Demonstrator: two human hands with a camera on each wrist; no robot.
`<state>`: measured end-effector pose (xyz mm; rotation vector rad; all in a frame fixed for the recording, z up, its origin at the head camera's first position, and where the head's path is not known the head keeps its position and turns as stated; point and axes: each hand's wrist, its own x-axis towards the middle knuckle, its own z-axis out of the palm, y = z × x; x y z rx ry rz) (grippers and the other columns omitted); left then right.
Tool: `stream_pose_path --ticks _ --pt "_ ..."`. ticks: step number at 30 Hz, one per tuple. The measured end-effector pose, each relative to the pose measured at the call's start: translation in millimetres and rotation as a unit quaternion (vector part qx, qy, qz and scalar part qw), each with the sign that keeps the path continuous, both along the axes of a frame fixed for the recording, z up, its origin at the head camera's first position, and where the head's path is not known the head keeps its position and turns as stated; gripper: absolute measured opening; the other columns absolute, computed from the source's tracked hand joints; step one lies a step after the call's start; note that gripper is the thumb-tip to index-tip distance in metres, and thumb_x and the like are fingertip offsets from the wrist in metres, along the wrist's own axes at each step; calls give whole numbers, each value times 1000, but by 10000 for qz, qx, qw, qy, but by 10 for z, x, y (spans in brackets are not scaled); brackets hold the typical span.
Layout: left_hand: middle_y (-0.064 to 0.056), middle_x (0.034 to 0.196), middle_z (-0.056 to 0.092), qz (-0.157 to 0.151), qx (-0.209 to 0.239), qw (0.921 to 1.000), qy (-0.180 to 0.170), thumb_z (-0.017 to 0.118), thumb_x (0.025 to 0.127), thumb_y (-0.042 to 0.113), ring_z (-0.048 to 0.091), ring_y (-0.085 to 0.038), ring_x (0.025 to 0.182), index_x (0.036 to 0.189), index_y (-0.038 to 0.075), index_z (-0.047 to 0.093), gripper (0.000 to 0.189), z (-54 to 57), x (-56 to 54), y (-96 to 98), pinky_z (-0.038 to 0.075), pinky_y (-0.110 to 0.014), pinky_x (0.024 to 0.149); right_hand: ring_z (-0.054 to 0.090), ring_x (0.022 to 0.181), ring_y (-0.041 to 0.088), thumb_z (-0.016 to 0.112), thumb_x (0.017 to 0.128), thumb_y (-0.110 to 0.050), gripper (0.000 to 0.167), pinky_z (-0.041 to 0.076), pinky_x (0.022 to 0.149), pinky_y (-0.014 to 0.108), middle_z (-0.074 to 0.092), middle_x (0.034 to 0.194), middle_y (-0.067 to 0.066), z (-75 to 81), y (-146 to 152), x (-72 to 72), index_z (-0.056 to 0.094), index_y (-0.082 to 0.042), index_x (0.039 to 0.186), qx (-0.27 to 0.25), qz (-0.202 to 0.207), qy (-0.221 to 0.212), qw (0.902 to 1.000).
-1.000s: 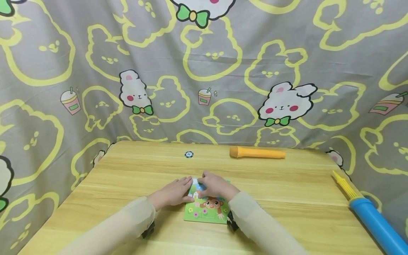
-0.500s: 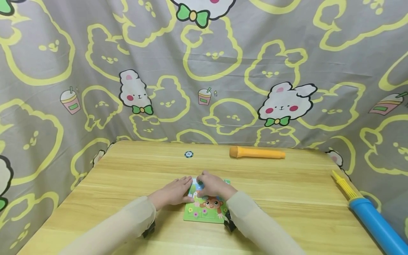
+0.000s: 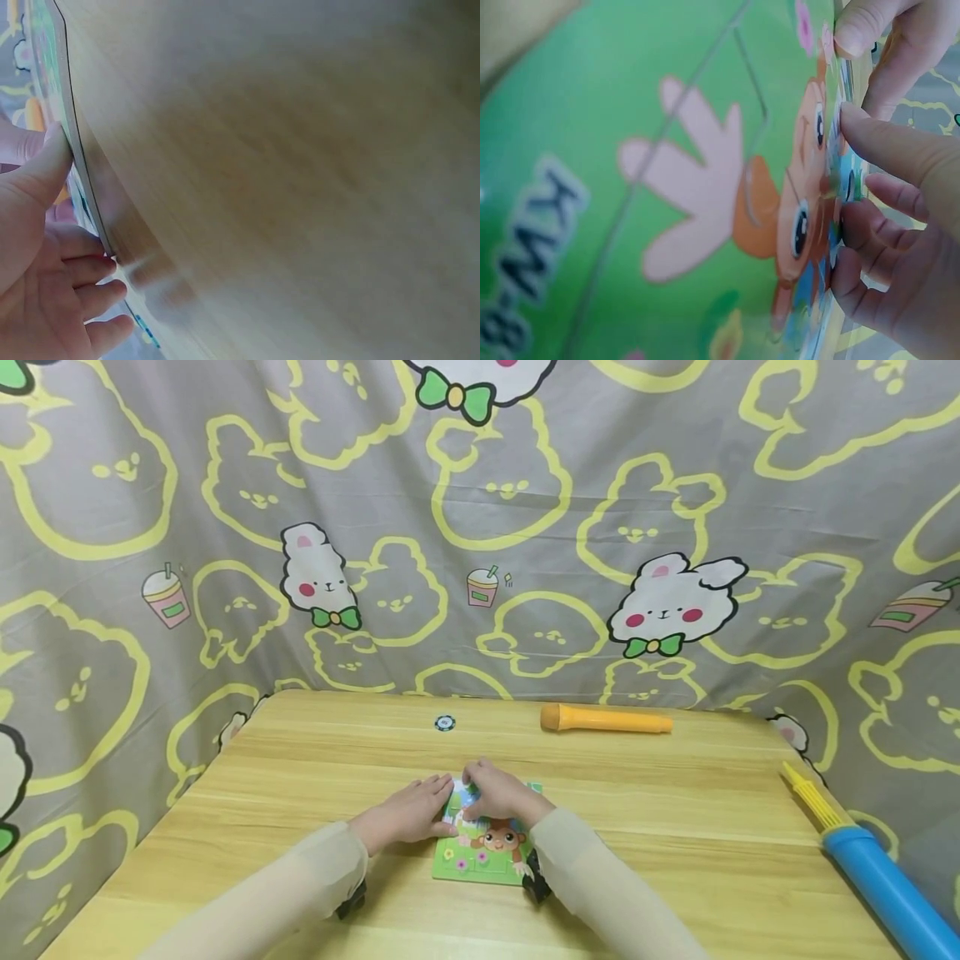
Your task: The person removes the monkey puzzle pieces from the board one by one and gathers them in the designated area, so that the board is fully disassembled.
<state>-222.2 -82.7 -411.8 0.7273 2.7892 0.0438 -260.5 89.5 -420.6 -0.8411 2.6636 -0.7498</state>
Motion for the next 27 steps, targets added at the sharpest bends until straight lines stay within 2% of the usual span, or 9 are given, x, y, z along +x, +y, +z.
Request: stream_pose_path --ticks 4,8,10,13,18,21,27 --pt "-13 147 28 -8 -30 10000 18 53 87 52 25 -27 134 141 -1 32 79 4 2 1 24 -42 107 50 89 18 73 80 -16 36 46 83 37 48 101 6 -11 16 1 55 -4 109 -326 -63 -48 9994" --pt "-13 147 29 -20 -67 10000 29 53 87 52 26 -27 133 141 -1 33 79 25 10 8 25 -43 107 52 77 19 63 86 -5 21 48 69 35 53 98 7 -23 67 -17 61 -7 107 -1027 -306 -378 9935" --pt "-13 147 29 -8 -75 10000 15 52 86 53 25 -27 134 141 -1 32 79 33 12 12 24 -42 107 52 72 18 57 89 -1 22 46 64 33 55 94 7 -20 96 -27 64 -9 108 -1330 -456 -574 9884" --pt "-12 147 28 17 -70 10000 -8 52 86 53 25 -27 134 141 -1 32 80 25 4 14 24 -42 107 50 64 17 53 92 -1 24 43 57 29 58 84 6 -31 127 -42 65 -10 111 -1583 -644 -790 9821" --pt "-13 147 27 23 -30 10000 -20 52 86 53 24 -27 134 141 -1 31 80 10 -8 15 23 -42 108 51 57 18 54 92 -5 21 42 47 28 58 79 6 -49 165 -43 66 -9 109 -1810 -908 -842 9757" --pt "-13 147 27 9 -30 10000 -13 52 87 53 24 -28 134 141 -1 31 79 18 -7 16 23 -42 108 53 62 20 55 92 -7 17 46 47 30 58 82 6 -15 237 -42 64 -6 107 -2095 -1049 -930 9677" --pt "-13 148 26 -1 -116 9999 36 51 87 52 23 -27 134 141 -1 32 79 30 9 12 22 -41 108 57 72 24 59 89 -5 13 53 64 37 59 82 9 48 543 -72 60 4 99 -2734 -1101 -928 9510"
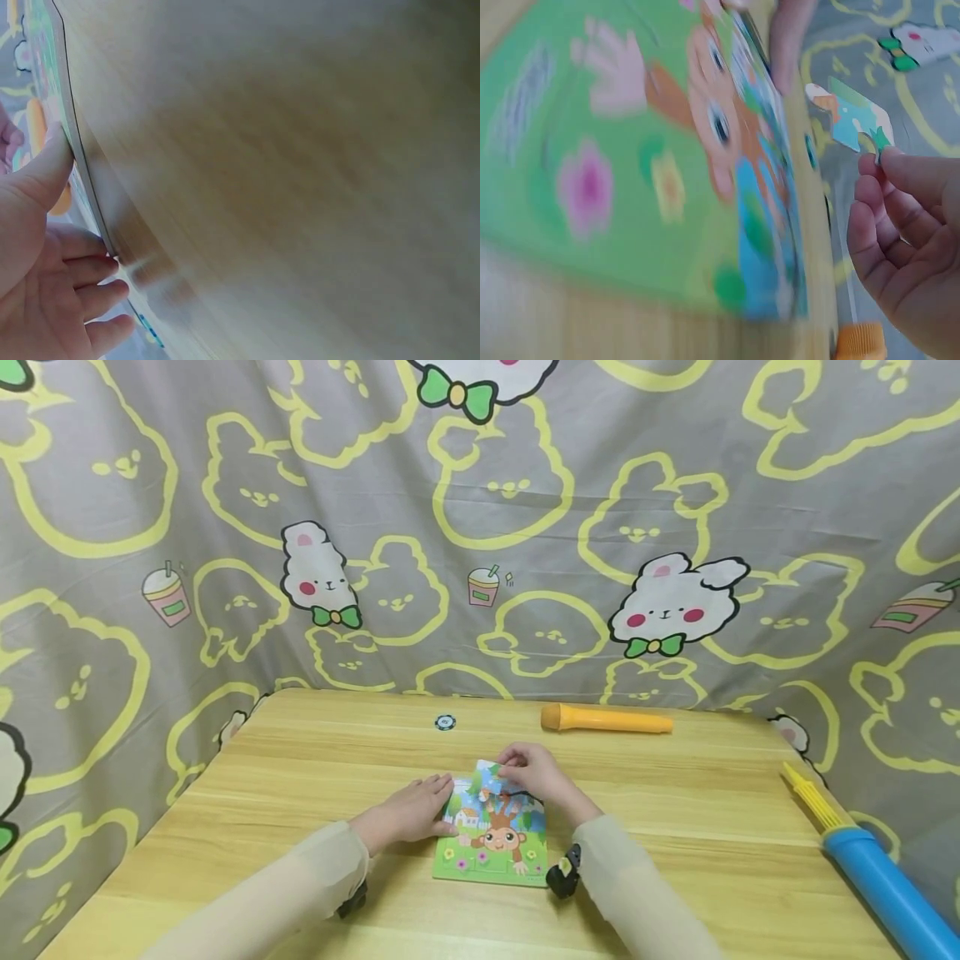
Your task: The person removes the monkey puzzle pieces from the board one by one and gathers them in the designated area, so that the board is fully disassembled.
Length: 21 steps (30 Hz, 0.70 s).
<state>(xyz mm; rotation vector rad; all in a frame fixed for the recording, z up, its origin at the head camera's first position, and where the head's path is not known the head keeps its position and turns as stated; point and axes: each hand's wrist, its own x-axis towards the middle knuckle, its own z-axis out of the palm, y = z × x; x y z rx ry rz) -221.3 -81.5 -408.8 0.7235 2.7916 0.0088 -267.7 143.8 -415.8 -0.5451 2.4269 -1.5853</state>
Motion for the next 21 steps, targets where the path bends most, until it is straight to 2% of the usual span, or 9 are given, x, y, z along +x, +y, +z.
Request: stream_pose_path --ticks 9,16,21 --pt "-12 148 26 24 -14 10000 19 51 87 52 23 -27 134 142 0 32 78 4 7 -3 21 -41 108 56 69 22 57 90 -2 15 51 62 36 61 78 9 56 555 -27 59 10 98 196 -696 50 9974" --pt "-11 148 26 28 -67 10000 39 51 87 53 23 -26 135 142 0 31 79 -6 2 0 21 -40 108 53 67 21 56 92 -6 17 48 58 31 61 78 9 15 874 -57 59 9 98 456 -858 -184 9951" --pt "-12 148 26 23 -32 10000 21 51 87 53 23 -27 134 142 0 32 79 -7 12 5 22 -40 108 54 66 18 56 90 -3 15 48 56 28 61 77 7 -46 1005 -93 59 10 97 569 -978 -343 9930"
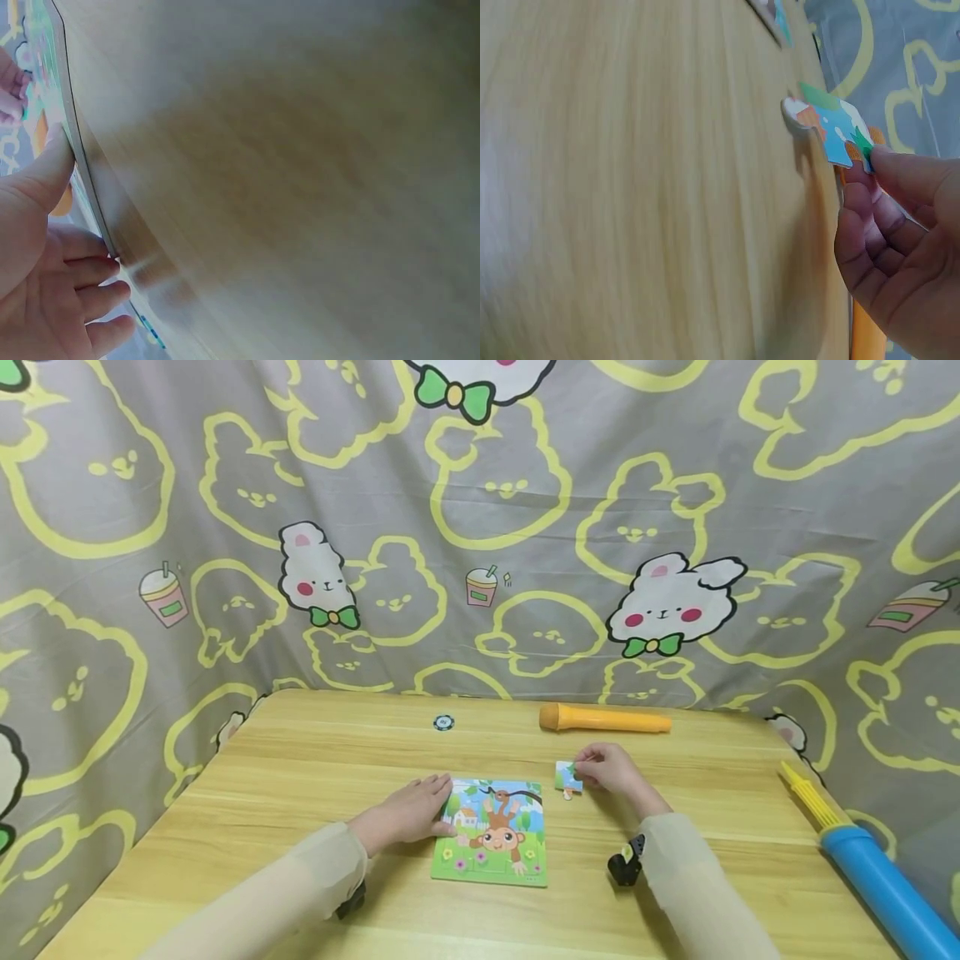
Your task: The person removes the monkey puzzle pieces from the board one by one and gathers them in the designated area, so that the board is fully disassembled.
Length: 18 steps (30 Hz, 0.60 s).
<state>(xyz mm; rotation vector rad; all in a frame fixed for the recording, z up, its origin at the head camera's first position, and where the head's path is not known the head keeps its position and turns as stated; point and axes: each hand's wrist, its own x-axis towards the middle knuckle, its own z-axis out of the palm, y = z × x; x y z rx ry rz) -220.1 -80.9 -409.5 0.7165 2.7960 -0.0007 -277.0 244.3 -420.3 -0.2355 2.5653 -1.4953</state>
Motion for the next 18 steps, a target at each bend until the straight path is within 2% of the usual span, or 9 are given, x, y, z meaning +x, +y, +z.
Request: stream_pose_path --ticks 3,11,18 --pt "-12 148 26 -6 18 10000 -6 51 87 53 23 -27 134 141 0 32 78 6 -3 0 22 -41 108 55 65 17 56 89 0 14 49 56 28 62 77 7 -43 44 -30 59 11 95 116 18 20 9999" --pt "-13 147 27 -44 62 10000 8 52 87 52 24 -27 134 141 -1 33 77 15 8 2 22 -41 108 50 62 16 58 89 -6 13 45 54 28 61 74 3 -91 58 -66 64 5 93 770 -77 111 9969" --pt "-13 147 27 -70 -7 10000 47 50 88 52 24 -27 134 141 0 33 77 5 3 0 22 -41 108 47 59 15 57 90 -4 12 43 51 27 58 70 3 -97 50 -106 66 4 90 963 -75 147 9952"
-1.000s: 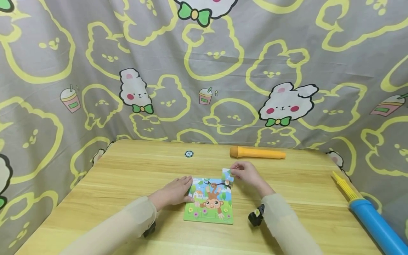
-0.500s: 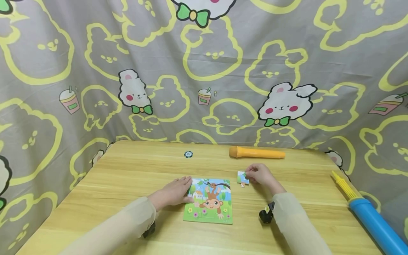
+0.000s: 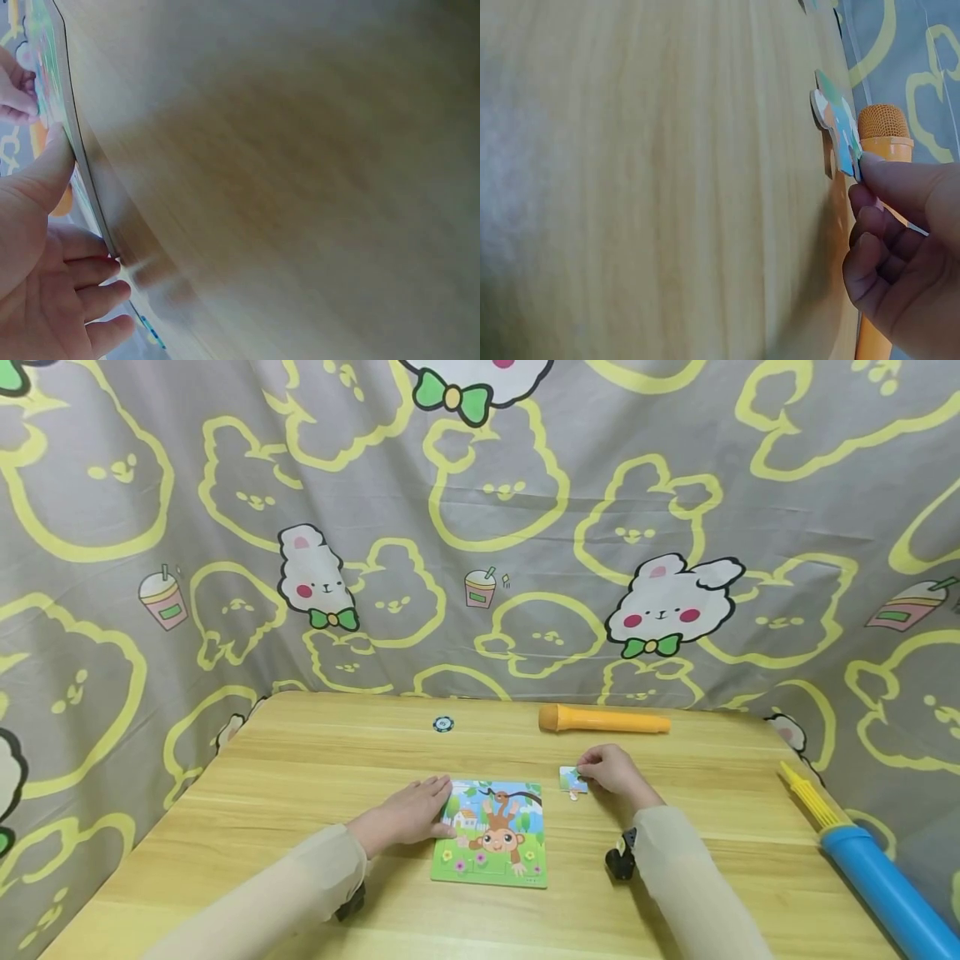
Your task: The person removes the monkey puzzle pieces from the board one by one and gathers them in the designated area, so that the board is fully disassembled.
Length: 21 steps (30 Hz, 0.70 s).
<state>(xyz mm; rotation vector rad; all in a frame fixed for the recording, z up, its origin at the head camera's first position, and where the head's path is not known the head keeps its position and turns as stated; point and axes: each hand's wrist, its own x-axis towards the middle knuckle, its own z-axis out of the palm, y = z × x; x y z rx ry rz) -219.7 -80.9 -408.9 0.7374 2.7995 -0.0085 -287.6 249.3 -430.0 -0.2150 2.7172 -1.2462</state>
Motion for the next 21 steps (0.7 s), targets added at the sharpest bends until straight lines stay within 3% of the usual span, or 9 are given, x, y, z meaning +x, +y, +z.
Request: stream_pose_path --ticks 21 --pt "-12 146 29 -11 -82 9999 63 52 87 52 26 -26 133 140 0 34 77 9 6 14 24 -40 107 47 57 15 57 90 -6 14 42 50 27 54 68 4 -1 34 -26 65 5 94 220 -30 56 9997"
